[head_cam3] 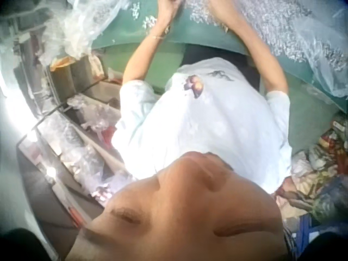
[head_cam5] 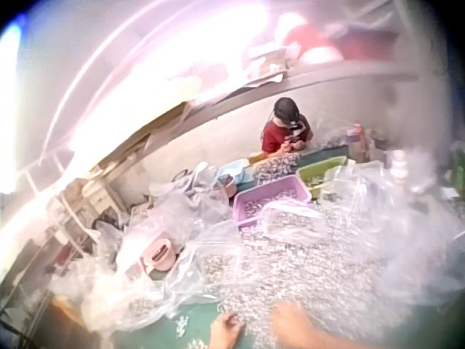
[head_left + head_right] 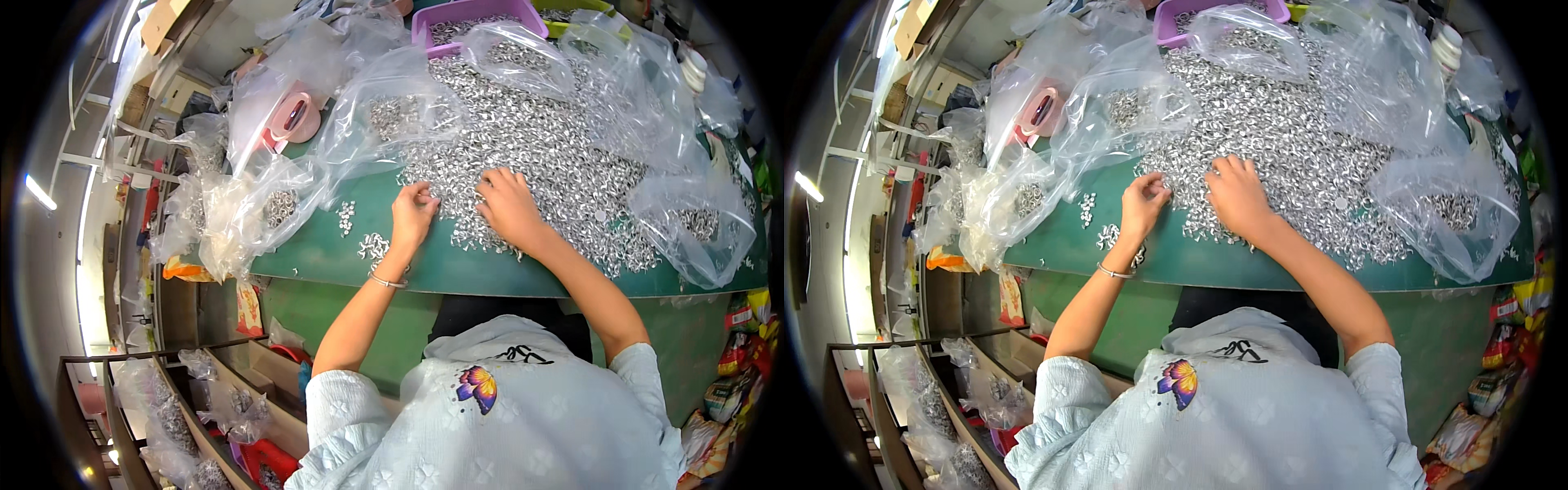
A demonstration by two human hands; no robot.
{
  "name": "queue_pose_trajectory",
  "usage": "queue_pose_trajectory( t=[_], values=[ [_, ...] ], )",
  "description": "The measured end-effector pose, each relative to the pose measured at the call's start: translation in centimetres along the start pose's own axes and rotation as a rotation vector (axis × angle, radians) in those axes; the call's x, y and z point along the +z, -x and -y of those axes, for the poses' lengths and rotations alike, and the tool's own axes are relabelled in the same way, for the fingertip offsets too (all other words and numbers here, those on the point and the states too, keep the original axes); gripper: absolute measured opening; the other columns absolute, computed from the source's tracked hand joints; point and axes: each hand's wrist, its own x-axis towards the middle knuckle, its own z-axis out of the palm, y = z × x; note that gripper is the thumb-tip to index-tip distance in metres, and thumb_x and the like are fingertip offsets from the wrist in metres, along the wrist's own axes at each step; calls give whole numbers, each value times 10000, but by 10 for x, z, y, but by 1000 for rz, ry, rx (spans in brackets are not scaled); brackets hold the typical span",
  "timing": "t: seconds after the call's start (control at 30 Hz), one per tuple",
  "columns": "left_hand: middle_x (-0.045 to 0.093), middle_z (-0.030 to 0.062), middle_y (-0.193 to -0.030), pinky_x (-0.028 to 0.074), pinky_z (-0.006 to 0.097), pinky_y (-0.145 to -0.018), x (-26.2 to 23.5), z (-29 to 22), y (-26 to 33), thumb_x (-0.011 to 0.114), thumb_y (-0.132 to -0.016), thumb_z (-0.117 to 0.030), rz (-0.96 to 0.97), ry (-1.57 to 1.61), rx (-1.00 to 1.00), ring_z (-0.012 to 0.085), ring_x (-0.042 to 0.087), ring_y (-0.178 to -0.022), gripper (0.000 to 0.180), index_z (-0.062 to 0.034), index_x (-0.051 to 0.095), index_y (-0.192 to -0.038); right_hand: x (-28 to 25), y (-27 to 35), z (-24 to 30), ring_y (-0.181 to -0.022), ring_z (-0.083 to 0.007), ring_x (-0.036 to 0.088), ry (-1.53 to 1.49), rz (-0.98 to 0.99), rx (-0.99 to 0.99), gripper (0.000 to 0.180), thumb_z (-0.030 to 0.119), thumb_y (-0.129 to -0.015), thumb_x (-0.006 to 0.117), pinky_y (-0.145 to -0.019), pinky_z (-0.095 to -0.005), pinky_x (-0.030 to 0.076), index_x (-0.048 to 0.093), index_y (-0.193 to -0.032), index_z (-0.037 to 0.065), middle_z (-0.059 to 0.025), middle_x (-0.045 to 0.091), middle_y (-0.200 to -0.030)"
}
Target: The person sorts through a pile of small metal decorative parts, spreading them across the table, picking up individual pieces, and gathering a handful of sorted parts.
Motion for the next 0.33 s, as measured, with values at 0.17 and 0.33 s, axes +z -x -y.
queue_pose_trajectory(
  t=[0.17,0.33],
  values=[
    [612,146,-1080,528,287,-771,-34,-1,-5,670,-784,55,92,287,-36,193,623,-903,413,40,567,-1184,9,-25,6,-971,-253,497,-47,11,69,247,66,-764,675,-836,-373,383,635,-1006,38,-69,562,-1005],
    [460,158,-1337,378,343,-1026,-58,36,-36,636,-830,13,74,-360,250,290,451,-1217,587,-95,430,-1369,37,-54,12,-1008,-255,477,174,36,18,334,2,-744,631,-833,-386,382,638,-1070,77,-79,536,-1117]
  ],
)
